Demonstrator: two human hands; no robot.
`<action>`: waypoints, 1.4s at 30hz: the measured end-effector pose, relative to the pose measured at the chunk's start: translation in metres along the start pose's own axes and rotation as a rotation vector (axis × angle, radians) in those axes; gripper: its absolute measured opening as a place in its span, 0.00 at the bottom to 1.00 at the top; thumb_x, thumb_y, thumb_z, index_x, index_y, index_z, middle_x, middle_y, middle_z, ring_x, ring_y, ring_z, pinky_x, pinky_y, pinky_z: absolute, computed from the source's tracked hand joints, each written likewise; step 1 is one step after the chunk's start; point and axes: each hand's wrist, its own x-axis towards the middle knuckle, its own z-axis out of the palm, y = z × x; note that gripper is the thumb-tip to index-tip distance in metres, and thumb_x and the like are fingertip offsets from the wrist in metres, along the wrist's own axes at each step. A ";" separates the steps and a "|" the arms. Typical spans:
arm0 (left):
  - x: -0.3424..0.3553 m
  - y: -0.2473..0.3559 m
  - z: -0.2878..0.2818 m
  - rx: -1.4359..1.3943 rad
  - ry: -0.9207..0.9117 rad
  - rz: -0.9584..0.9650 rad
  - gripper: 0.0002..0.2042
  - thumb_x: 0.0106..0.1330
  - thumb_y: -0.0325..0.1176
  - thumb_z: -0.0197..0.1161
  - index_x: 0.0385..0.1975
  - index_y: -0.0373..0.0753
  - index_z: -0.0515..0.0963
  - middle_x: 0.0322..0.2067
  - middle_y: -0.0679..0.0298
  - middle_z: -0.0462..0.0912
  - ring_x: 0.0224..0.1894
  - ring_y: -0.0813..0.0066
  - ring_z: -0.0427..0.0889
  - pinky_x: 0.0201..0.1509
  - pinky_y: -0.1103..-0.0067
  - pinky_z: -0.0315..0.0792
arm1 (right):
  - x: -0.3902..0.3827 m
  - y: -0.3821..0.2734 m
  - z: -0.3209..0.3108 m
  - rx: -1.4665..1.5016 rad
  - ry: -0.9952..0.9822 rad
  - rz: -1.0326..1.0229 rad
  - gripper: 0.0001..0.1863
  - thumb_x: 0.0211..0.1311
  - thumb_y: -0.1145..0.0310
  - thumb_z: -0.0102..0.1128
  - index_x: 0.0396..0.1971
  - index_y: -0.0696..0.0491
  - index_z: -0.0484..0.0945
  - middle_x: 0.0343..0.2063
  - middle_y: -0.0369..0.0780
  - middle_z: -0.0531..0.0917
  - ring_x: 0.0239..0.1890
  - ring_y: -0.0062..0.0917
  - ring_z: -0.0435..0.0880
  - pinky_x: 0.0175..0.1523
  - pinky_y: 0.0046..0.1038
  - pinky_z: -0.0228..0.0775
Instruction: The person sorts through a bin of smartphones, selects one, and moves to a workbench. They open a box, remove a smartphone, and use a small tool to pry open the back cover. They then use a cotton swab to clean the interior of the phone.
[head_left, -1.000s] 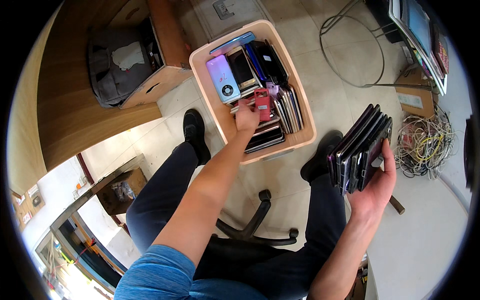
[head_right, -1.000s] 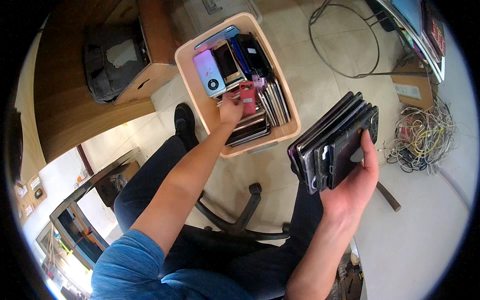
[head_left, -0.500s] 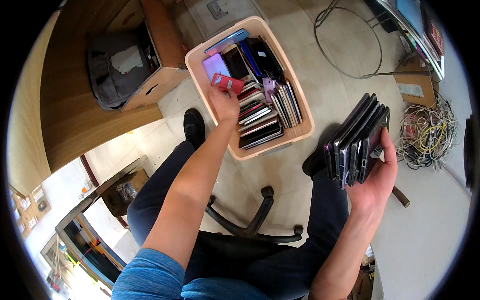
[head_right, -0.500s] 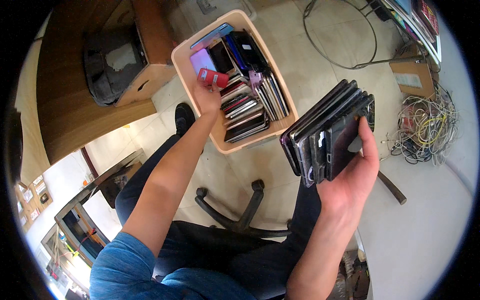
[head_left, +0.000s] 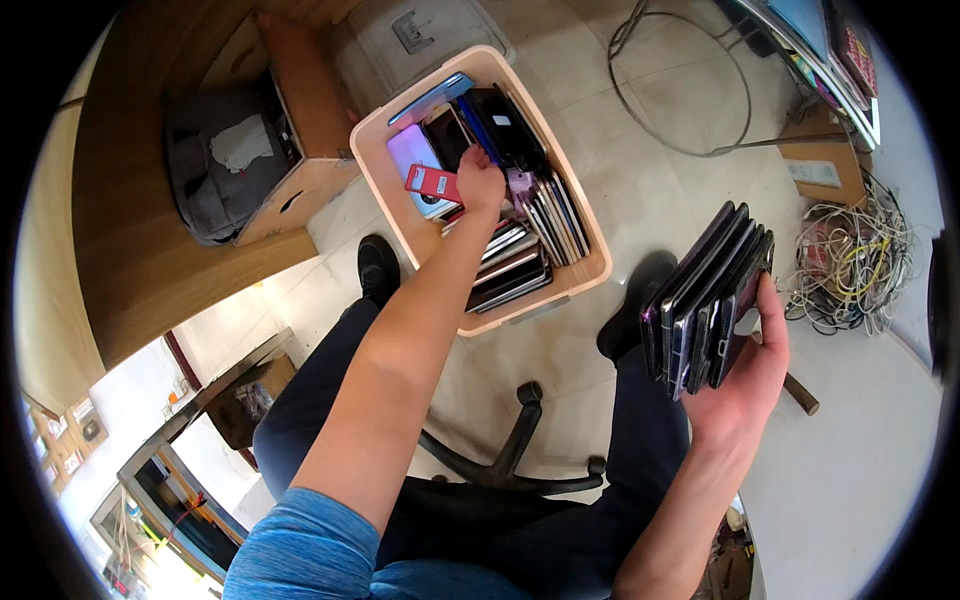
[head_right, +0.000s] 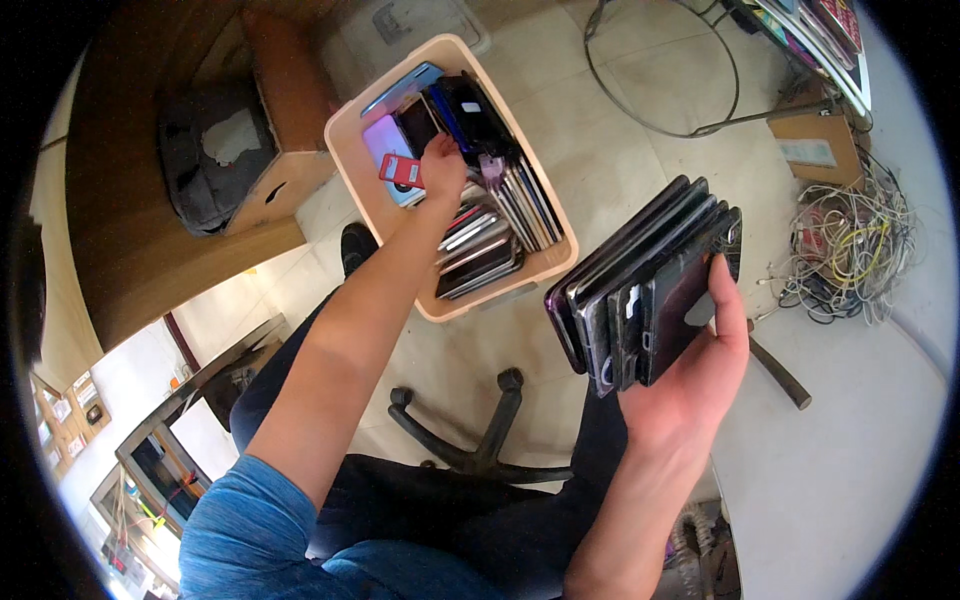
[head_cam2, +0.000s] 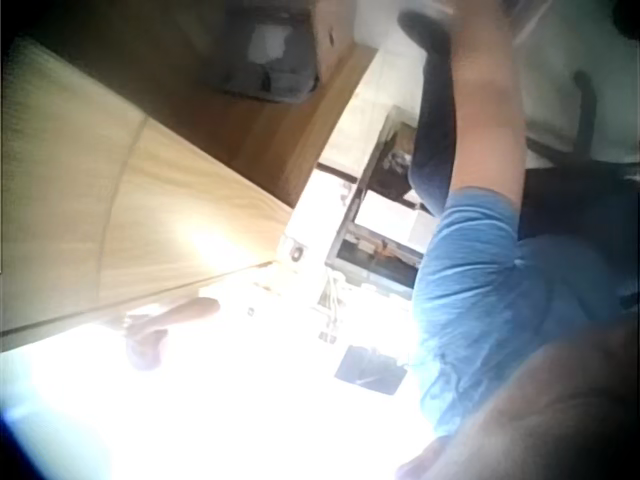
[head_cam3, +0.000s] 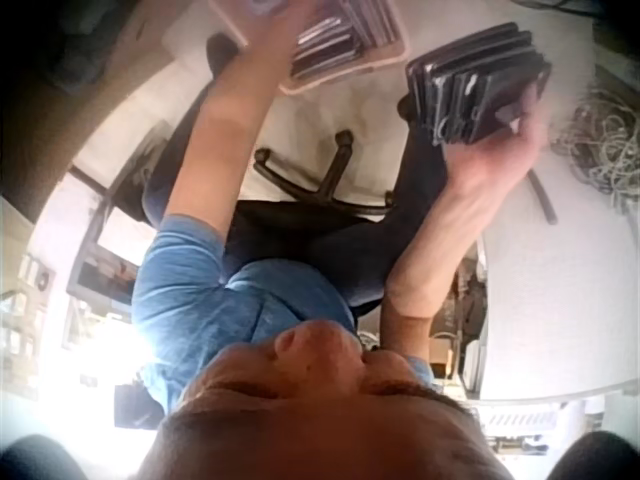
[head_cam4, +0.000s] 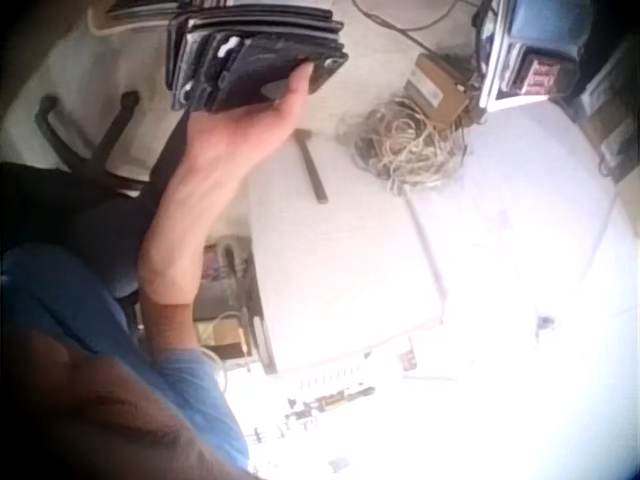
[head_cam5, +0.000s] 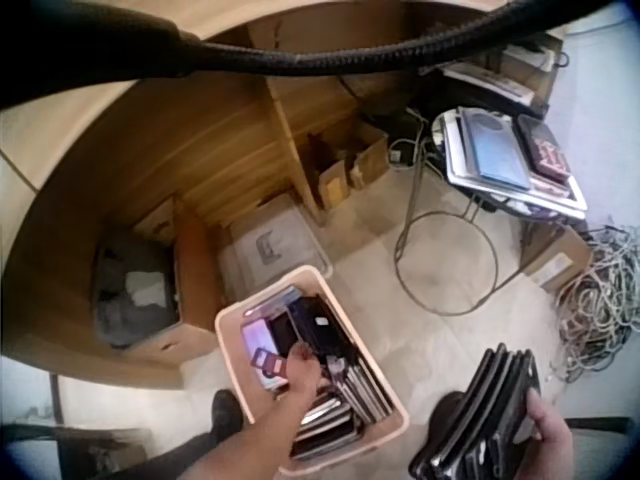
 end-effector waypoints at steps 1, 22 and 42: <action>0.005 0.004 0.000 0.023 -0.037 -0.043 0.21 0.61 0.17 0.51 0.56 0.23 0.70 0.44 0.53 0.82 0.47 0.66 0.81 0.54 0.76 0.75 | 0.000 0.000 0.000 0.000 -0.009 -0.006 0.10 0.66 0.61 0.60 0.37 0.52 0.82 0.41 0.39 0.86 0.45 0.32 0.85 0.53 0.37 0.77; -0.004 0.013 -0.013 -0.656 -0.224 -0.374 0.31 0.58 0.09 0.45 0.66 0.30 0.61 0.64 0.49 0.68 0.64 0.57 0.70 0.67 0.68 0.69 | 0.000 0.012 0.006 -0.018 -0.012 -0.012 0.11 0.66 0.62 0.61 0.41 0.51 0.82 0.41 0.36 0.86 0.44 0.28 0.84 0.51 0.34 0.77; -0.118 -0.010 -0.122 0.659 -0.836 0.469 0.36 0.57 0.51 0.70 0.62 0.38 0.68 0.64 0.49 0.65 0.65 0.50 0.64 0.68 0.64 0.63 | 0.001 -0.004 -0.004 -0.011 -0.168 0.082 0.09 0.64 0.60 0.63 0.36 0.48 0.84 0.39 0.34 0.87 0.44 0.28 0.85 0.52 0.37 0.76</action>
